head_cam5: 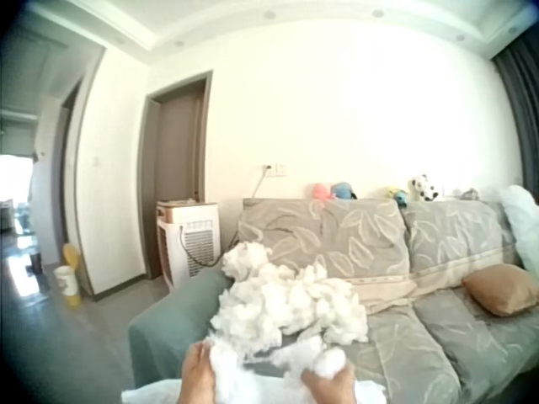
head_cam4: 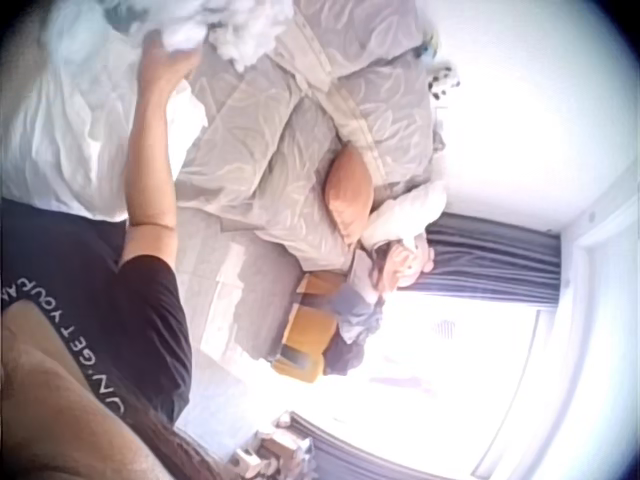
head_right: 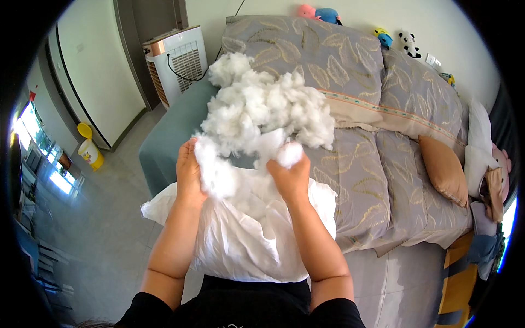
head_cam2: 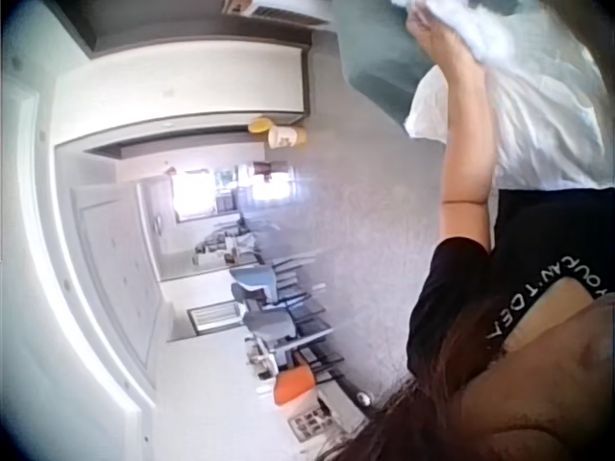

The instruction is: The person stuffs a white pillowcase with handfuls of white synthetic fiber from a pile on the bed.

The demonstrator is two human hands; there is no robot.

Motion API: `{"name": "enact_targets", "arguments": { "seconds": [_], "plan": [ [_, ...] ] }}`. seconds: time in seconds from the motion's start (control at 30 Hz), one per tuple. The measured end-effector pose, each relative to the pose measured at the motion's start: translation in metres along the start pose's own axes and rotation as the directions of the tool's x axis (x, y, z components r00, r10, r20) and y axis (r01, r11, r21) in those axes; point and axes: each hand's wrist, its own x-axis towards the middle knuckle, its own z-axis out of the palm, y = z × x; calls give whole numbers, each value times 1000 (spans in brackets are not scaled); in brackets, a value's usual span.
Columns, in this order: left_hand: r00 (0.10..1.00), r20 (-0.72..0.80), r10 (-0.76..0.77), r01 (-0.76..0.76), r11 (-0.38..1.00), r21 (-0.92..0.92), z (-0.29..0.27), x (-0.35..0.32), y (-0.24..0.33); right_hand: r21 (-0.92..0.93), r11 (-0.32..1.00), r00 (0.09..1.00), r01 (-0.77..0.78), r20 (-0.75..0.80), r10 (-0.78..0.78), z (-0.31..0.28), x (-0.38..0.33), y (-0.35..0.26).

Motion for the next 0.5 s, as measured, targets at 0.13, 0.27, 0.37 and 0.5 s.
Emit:
{"name": "enact_targets", "arguments": {
  "seconds": [0.13,0.27,0.37,0.5],
  "plan": [
    [990,-132,-47,87,945,316,17,-7,-15,-120,876,860,467,293,-418,28,-15,-11],
    [981,74,-181,170,977,130,26,-25,-15,-310,832,868,460,355,-348,31,-25,0],
    [980,97,-176,162,977,142,10,-16,-18,-286,940,981,188,101,-166,20,-28,7],
    [985,18,-173,173,985,17,13,-12,-3,-28,997,996,-76,-46,75,-2,-7,29]
  ]
}}
